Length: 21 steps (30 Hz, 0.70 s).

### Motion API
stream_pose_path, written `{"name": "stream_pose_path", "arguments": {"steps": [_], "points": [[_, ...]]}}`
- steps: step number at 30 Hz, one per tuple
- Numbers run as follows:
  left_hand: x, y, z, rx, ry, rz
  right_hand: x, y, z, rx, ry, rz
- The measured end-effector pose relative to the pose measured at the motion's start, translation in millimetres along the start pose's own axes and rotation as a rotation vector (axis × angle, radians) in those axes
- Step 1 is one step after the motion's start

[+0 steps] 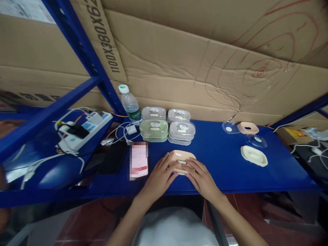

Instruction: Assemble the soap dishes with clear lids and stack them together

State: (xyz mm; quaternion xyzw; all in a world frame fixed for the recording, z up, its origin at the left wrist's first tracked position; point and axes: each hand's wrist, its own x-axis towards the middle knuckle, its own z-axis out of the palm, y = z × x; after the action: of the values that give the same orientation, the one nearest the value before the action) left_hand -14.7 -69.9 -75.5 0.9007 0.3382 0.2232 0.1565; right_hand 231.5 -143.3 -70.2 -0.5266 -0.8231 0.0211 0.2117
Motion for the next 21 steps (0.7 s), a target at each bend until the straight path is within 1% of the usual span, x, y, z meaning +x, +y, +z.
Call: {"name": "stream_pose_path", "arguments": {"steps": [2,4,6,7,8,9,11,12,13,14,15,16,17,18,19,21], "points": [[-4.4,-0.6,4.2,0.035,-0.014,0.000,-2.3,-4.0,4.7,-0.034,0.008,-0.020],[-9.1,0.8,7.5,0.066,-0.012,-0.008,-5.8,-2.3,6.5,-0.057,-0.016,-0.051],[-12.7,3.9,9.5,0.081,0.009,-0.020,-7.2,13.7,1.9,-0.069,-0.047,-0.078],[-13.9,5.8,10.0,0.085,0.025,-0.028,-5.8,29.2,-3.6,-0.082,-0.045,-0.066],[-14.8,7.8,10.4,0.086,0.039,-0.035,-2.5,49.9,-11.1,-0.101,-0.021,-0.026],[-15.3,9.6,10.6,0.089,0.054,-0.044,2.8,75.1,-20.3,-0.137,0.028,0.051],[-15.6,12.7,10.8,0.099,0.081,-0.064,18.2,133.8,-40.4,-0.211,0.148,0.305],[-15.5,13.7,10.8,0.104,0.091,-0.073,27.1,163.2,-49.2,-0.274,0.188,0.459],[-15.4,14.5,10.8,0.107,0.098,-0.082,35.7,189.7,-55.9,-0.346,0.199,0.624],[-15.4,14.9,10.7,0.107,0.103,-0.088,43.3,211.5,-60.0,-0.380,0.177,0.734],[-15.5,15.0,10.6,0.105,0.109,-0.094,48.9,227.0,-61.3,-0.394,0.159,0.794],[-15.8,14.9,10.4,0.101,0.113,-0.098,51.7,235.5,-60.0,-0.395,0.135,0.820],[-16.3,14.7,10.1,0.099,0.119,-0.101,51.1,237.1,-56.6,-0.382,0.115,0.810],[-17.0,14.5,9.7,0.098,0.125,-0.102,46.6,232.4,-51.6,-0.366,0.101,0.783],[-17.7,14.3,9.3,0.098,0.133,-0.101,38.3,222.5,-45.9,-0.351,0.084,0.756],[-18.6,14.2,8.1,0.097,0.151,-0.104,12.3,192.4,-34.9,-0.310,0.065,0.667]]}}
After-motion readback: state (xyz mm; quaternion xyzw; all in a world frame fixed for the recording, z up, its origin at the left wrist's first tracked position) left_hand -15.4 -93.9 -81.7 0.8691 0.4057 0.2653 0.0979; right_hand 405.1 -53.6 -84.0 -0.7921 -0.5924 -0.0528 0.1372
